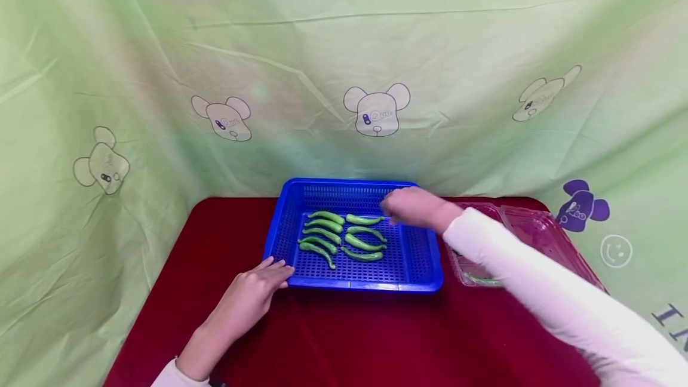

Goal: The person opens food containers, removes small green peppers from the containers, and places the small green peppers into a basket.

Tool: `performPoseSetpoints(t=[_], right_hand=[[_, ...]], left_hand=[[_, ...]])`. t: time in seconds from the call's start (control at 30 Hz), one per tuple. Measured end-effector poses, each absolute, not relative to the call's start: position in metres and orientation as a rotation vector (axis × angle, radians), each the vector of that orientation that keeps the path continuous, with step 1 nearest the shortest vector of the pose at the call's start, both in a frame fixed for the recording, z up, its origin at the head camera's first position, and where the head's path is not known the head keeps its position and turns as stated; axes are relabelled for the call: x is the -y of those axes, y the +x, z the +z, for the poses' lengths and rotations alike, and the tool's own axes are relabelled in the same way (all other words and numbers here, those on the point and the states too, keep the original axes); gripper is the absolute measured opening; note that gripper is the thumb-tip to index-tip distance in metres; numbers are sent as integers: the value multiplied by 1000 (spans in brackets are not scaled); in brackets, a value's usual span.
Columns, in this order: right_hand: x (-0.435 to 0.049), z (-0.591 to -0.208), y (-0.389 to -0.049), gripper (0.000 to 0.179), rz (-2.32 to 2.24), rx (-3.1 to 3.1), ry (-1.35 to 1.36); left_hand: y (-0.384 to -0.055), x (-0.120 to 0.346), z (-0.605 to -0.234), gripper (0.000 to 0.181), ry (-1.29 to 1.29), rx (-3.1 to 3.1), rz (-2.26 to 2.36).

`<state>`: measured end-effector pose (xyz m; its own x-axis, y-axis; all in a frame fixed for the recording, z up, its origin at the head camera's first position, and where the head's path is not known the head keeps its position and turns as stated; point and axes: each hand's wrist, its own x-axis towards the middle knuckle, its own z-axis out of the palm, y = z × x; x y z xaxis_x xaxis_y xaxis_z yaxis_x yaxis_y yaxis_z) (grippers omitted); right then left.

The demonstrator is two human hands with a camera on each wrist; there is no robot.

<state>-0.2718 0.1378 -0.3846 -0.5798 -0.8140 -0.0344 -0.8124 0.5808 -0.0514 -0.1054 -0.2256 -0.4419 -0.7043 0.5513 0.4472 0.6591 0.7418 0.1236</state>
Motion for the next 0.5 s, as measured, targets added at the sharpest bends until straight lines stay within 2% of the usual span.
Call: performPoseSetpoints(t=[0.23, 0.5], right_hand=[[-230, -376, -275, 21, -65, -2858, -1261], [-299, -401, -249, 32, -266, -2485, -1041]], left_hand=[[-107, 226, -441, 22, -930, 2561, -393], [-107, 226, -438, 21, -920, 2564, -393]])
